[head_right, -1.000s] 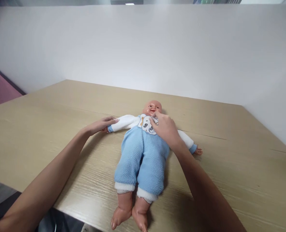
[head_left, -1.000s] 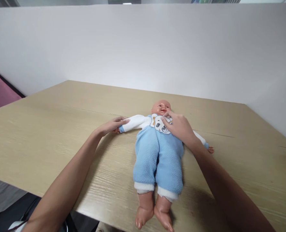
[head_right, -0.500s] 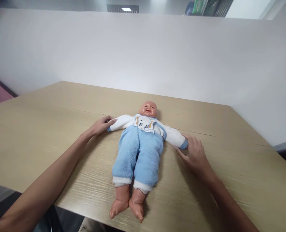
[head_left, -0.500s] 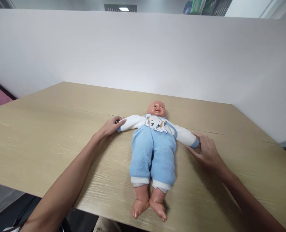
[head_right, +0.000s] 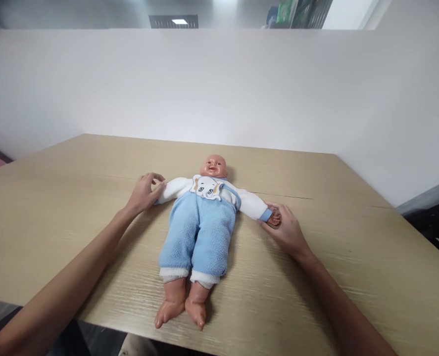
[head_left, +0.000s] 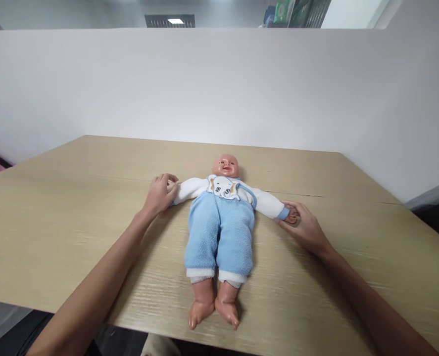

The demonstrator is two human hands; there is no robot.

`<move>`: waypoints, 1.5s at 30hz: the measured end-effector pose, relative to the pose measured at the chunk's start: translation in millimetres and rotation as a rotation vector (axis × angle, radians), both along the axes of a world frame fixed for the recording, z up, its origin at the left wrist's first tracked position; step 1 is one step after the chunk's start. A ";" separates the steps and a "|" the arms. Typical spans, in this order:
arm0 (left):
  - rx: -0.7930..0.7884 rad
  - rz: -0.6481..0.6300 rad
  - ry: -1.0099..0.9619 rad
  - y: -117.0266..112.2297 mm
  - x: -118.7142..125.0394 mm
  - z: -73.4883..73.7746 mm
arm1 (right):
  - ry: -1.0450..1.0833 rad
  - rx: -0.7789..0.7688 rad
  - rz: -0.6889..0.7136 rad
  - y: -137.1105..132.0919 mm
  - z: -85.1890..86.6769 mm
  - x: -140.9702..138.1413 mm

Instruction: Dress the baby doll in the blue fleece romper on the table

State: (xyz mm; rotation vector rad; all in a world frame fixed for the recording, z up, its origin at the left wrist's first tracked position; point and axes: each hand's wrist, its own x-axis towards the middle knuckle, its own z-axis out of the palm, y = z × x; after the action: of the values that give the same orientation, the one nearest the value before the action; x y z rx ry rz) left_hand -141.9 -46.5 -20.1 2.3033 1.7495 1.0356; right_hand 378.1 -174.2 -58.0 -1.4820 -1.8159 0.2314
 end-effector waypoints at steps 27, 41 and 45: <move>0.228 -0.840 -0.026 -23.3 187.3 52.3 | 0.557 0.180 0.148 77.3 24.8 -123.7; -0.091 -0.475 -0.243 1.5 200.5 31.0 | 0.758 -0.070 0.217 53.2 29.8 -137.4; -0.148 -0.503 -0.240 1.9 199.3 34.8 | 0.964 -0.170 0.134 64.4 17.6 -127.0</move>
State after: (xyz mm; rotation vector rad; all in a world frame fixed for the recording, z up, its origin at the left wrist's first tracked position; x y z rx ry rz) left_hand 57.3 -44.6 14.7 2.2378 1.0416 0.9891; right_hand 251.1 -109.8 -40.4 -1.0496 -1.1057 0.9952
